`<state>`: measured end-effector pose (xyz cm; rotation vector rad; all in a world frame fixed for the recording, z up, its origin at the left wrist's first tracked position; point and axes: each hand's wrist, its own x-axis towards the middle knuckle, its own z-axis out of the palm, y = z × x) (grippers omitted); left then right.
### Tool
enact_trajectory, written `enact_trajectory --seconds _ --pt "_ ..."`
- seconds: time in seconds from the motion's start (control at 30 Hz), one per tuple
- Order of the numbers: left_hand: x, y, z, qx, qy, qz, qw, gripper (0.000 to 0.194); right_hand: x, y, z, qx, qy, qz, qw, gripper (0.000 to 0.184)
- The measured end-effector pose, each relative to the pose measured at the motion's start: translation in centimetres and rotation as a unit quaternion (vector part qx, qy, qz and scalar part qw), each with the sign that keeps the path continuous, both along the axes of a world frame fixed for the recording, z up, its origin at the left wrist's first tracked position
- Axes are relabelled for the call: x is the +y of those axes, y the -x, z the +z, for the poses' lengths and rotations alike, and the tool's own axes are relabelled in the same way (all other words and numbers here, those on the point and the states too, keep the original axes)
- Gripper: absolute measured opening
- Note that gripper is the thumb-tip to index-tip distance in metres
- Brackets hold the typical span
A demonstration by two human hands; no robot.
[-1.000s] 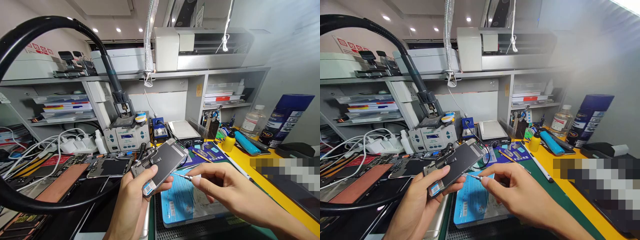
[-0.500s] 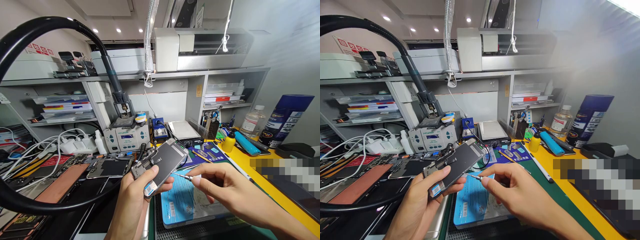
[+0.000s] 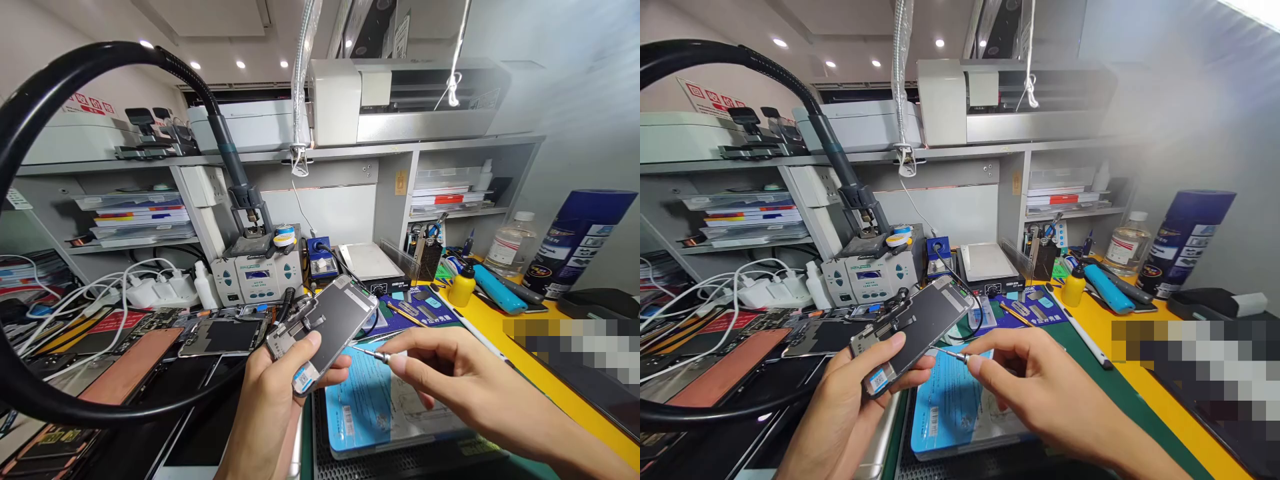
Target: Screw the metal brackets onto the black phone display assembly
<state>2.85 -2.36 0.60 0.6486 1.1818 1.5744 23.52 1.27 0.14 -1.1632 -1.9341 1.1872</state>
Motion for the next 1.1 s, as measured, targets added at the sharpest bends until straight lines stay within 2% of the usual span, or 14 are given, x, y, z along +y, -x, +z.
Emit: enact_trajectory --seconds 0.4,0.7,0.9,1.1 --pt "0.1 0.1 0.3 -0.054 0.007 0.005 0.998 0.013 -0.1 0.1 0.3 0.011 0.01 -0.009 1.0 0.043" --pt "0.1 0.1 0.2 -0.026 0.021 0.016 0.999 0.004 -0.3 0.3 1.1 0.013 0.001 -0.008 1.0 0.047" --pt "-0.1 0.0 0.2 -0.027 0.02 0.012 0.999 0.011 -0.2 0.4 1.2 0.017 -0.009 -0.002 1.0 0.046" --pt "0.1 0.0 0.5 -0.111 0.04 -0.039 0.992 0.041 -0.4 0.5 1.5 0.012 -0.013 -0.005 1.0 0.044"
